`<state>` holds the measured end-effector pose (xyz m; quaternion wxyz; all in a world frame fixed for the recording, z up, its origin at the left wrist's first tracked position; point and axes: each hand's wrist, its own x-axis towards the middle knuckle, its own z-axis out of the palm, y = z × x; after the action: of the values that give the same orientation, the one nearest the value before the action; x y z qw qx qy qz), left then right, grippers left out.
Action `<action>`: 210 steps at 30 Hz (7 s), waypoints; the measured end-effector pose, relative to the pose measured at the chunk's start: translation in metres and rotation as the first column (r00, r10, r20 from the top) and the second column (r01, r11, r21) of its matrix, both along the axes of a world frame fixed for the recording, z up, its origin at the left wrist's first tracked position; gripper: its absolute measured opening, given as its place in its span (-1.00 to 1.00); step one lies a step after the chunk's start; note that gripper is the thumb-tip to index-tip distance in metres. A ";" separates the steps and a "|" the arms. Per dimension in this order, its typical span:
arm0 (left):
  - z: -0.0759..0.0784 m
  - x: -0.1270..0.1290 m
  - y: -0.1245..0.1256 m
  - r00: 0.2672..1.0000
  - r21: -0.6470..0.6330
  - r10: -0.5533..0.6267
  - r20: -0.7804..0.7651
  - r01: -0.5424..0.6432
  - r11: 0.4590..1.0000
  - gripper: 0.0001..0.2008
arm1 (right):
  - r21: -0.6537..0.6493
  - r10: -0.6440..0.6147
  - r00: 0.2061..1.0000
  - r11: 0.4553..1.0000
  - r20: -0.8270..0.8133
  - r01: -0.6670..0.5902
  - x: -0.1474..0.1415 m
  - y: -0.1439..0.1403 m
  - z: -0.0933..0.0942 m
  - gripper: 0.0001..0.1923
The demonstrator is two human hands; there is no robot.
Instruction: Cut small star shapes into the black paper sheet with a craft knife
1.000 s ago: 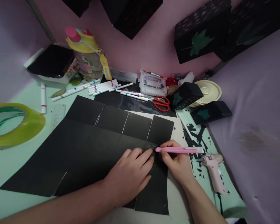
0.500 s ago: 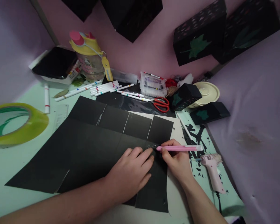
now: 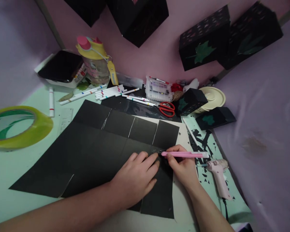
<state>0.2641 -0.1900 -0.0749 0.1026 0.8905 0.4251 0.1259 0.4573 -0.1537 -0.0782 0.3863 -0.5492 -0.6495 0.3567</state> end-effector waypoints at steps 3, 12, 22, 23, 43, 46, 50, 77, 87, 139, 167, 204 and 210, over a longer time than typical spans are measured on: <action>0.000 0.000 0.000 1.000 0.006 0.002 0.003 -0.002 1.000 -0.61 | -0.006 0.005 1.000 1.000 0.002 -0.005 0.000 0.001 -0.001 -0.97; -0.001 0.001 -0.001 1.000 0.017 0.007 0.004 -0.007 1.000 -0.57 | 0.017 0.012 1.000 1.000 0.011 -0.012 0.000 0.001 -0.001 -0.99; 0.001 0.000 -0.001 1.000 0.032 0.010 0.011 -0.010 0.999 -0.60 | 0.059 -0.027 1.000 0.998 0.016 0.026 -0.002 0.001 -0.001 -0.97; 0.001 0.000 -0.001 1.000 0.029 0.010 0.010 -0.010 1.000 -0.60 | 0.057 -0.024 1.000 0.998 0.012 0.024 -0.002 0.000 -0.001 -0.97; -0.001 0.001 -0.001 1.000 0.016 0.011 0.016 -0.011 1.000 -0.59 | 0.040 0.000 1.000 0.999 0.019 0.000 -0.001 0.000 -0.001 -0.97; 0.000 0.001 0.000 1.000 0.011 0.014 0.019 -0.014 1.000 -0.59 | 0.040 -0.001 1.000 0.999 0.016 0.000 0.000 0.000 -0.001 -0.98; 0.000 0.001 0.000 1.000 0.011 0.016 0.018 -0.016 1.000 -0.59 | 0.034 0.005 1.000 0.999 0.013 -0.005 0.000 0.001 0.000 -0.98; 0.001 -0.001 0.000 1.000 0.004 -0.007 0.003 0.007 1.000 -0.62 | 0.052 -0.064 0.998 0.997 0.016 0.063 0.001 -0.002 -0.001 -0.84; 0.002 -0.001 -0.001 1.000 0.007 0.003 0.005 -0.003 1.000 -0.61 | 0.038 -0.014 0.994 0.999 0.106 0.010 0.003 -0.004 -0.002 -0.92; -0.001 0.001 -0.001 1.000 -0.009 0.014 0.025 -0.014 1.000 -0.60 | 0.067 0.023 0.988 0.997 0.150 -0.033 -0.003 -0.002 0.006 -0.87; -0.002 0.001 0.000 1.000 0.002 0.010 0.024 -0.010 1.000 -0.60 | 0.044 0.022 0.987 0.999 0.157 -0.029 0.000 -0.003 0.003 -0.86; 0.000 0.001 -0.001 1.000 -0.017 0.010 0.020 -0.010 1.000 -0.60 | 0.061 0.027 0.988 0.998 0.150 -0.036 0.001 -0.004 0.002 -0.88; 0.000 0.001 -0.001 1.000 -0.003 0.007 0.011 -0.007 1.000 -0.60 | 0.073 0.029 0.988 0.997 0.150 -0.040 0.000 -0.004 0.003 -0.88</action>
<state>0.2648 -0.1907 -0.0747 0.1058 0.8881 0.4278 0.1308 0.4570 -0.1576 -0.0757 0.3511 -0.5478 -0.6990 0.2966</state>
